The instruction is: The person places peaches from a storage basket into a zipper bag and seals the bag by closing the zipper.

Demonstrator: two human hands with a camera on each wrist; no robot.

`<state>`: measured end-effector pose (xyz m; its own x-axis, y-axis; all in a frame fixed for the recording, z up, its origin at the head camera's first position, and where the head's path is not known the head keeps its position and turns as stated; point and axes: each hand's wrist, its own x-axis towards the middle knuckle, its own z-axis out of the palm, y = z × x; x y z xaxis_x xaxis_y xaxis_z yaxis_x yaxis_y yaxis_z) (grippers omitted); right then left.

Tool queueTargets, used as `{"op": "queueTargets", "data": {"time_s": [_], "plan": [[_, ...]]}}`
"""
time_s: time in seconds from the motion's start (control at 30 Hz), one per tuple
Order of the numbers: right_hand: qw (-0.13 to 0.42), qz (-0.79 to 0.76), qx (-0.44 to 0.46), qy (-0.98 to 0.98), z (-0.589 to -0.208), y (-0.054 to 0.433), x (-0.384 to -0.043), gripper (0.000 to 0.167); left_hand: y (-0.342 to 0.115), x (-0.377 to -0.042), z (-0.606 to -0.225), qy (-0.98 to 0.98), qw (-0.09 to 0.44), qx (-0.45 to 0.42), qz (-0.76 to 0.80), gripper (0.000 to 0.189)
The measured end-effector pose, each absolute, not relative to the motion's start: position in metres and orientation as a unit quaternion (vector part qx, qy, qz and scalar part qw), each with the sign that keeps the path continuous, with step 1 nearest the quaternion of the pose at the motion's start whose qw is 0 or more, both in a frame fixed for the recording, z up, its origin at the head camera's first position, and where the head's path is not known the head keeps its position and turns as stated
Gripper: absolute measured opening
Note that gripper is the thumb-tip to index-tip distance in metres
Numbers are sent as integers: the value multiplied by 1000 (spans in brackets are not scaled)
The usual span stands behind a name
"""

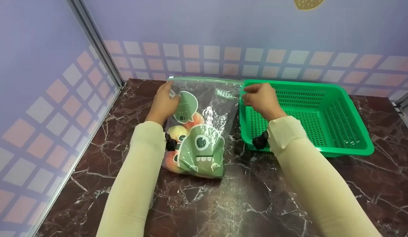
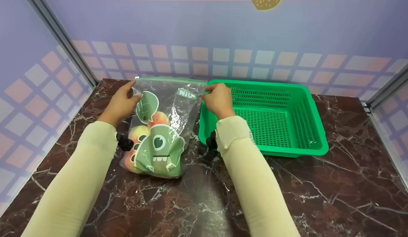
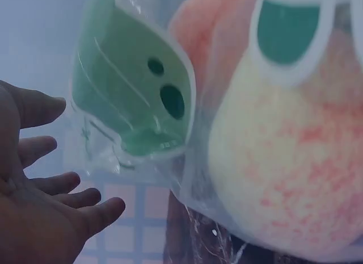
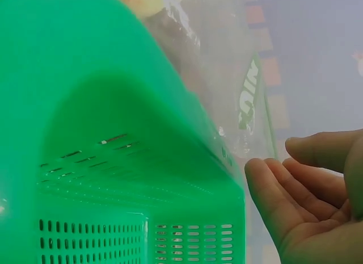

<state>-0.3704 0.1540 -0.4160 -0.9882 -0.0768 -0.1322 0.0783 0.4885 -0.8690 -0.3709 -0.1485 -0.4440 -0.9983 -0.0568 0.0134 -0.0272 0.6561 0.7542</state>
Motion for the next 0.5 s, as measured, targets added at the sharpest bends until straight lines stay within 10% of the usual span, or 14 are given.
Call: {"op": "queueTargets", "data": {"time_s": [0.5], "plan": [[77, -432, -45, 897, -412, 153, -347, 41, -131, -360, -442, -935, 7, -63, -348, 62]]}}
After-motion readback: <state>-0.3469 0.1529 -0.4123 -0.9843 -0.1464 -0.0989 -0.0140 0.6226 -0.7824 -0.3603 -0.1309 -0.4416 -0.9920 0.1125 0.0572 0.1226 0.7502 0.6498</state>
